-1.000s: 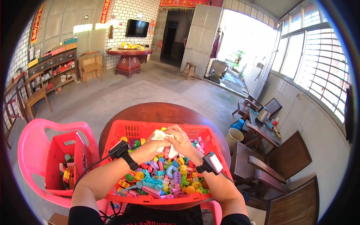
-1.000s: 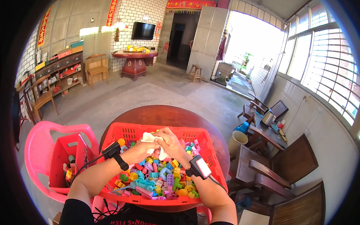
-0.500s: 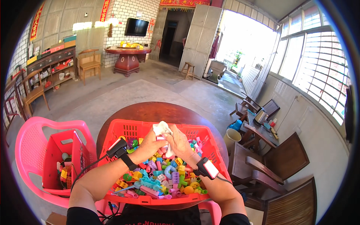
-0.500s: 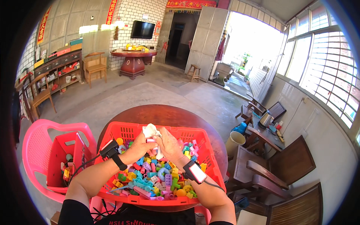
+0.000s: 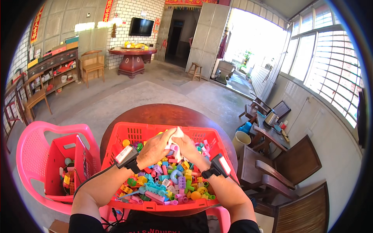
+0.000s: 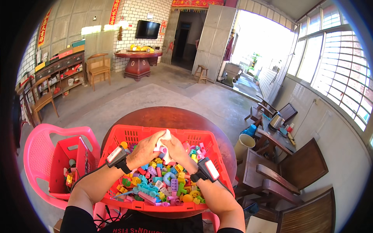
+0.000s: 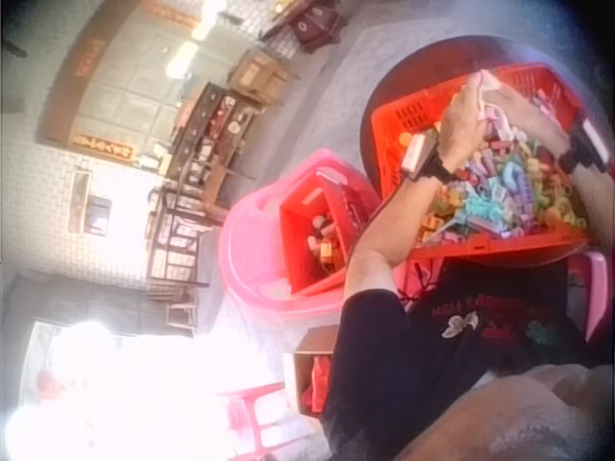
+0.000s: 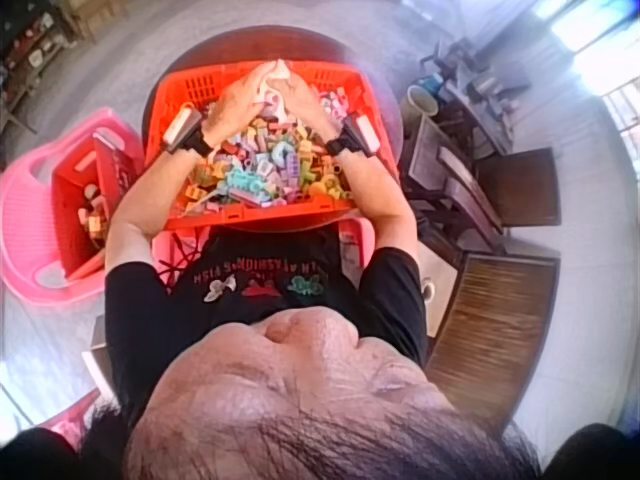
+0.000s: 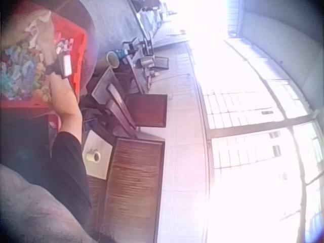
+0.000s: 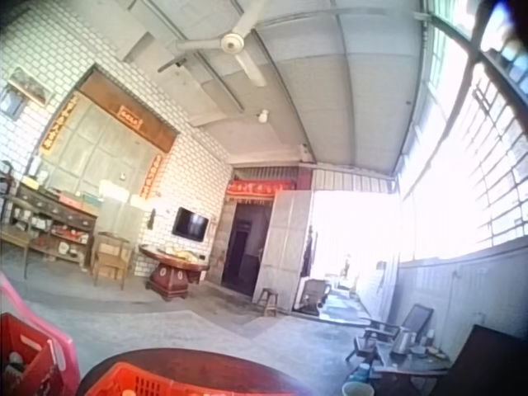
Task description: The user is assembling multi-colored interlocking plastic blocks from a basket.
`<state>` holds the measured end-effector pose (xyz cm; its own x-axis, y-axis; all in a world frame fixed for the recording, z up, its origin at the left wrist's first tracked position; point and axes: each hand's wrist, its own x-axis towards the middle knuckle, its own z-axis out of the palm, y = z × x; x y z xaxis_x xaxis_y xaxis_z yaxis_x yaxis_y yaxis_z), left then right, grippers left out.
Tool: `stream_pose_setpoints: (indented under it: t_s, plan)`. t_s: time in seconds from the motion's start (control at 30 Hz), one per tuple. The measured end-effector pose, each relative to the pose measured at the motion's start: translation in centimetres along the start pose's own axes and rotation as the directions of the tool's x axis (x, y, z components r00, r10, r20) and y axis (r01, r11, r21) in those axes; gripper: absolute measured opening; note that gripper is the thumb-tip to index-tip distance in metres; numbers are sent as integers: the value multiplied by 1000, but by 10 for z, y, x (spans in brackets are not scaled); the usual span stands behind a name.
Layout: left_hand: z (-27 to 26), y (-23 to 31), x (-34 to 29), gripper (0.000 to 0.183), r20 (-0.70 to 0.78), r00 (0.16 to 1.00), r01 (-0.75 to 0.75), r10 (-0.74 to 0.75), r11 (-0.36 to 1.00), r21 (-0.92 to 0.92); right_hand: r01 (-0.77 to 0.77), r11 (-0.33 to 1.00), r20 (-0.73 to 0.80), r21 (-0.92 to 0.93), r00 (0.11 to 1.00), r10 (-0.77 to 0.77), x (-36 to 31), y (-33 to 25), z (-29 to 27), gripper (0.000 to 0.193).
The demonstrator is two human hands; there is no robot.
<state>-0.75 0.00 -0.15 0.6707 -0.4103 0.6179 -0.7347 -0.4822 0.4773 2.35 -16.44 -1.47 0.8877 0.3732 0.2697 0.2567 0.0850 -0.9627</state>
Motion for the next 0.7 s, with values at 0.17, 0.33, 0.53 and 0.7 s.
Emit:
stream_pose_setpoints:
  t_s: [0.17,0.33,0.53,0.7]
  plan:
    - [5,2,1,65,-158,987,27,-25,1000,12,166,834,-49,-527,973,-225,-4,-8,7,26]
    - [17,-22,-1,57,124,977,215,-176,790,-574,187,780,-68,-597,957,-281,-1,-5,7,27]
    - [2,-6,-2,48,266,876,452,-402,491,-745,295,786,68,-542,949,-309,0,-5,1,24]
    - [10,-13,-2,46,263,890,435,-372,525,-731,302,877,38,-375,950,-311,3,1,0,21]
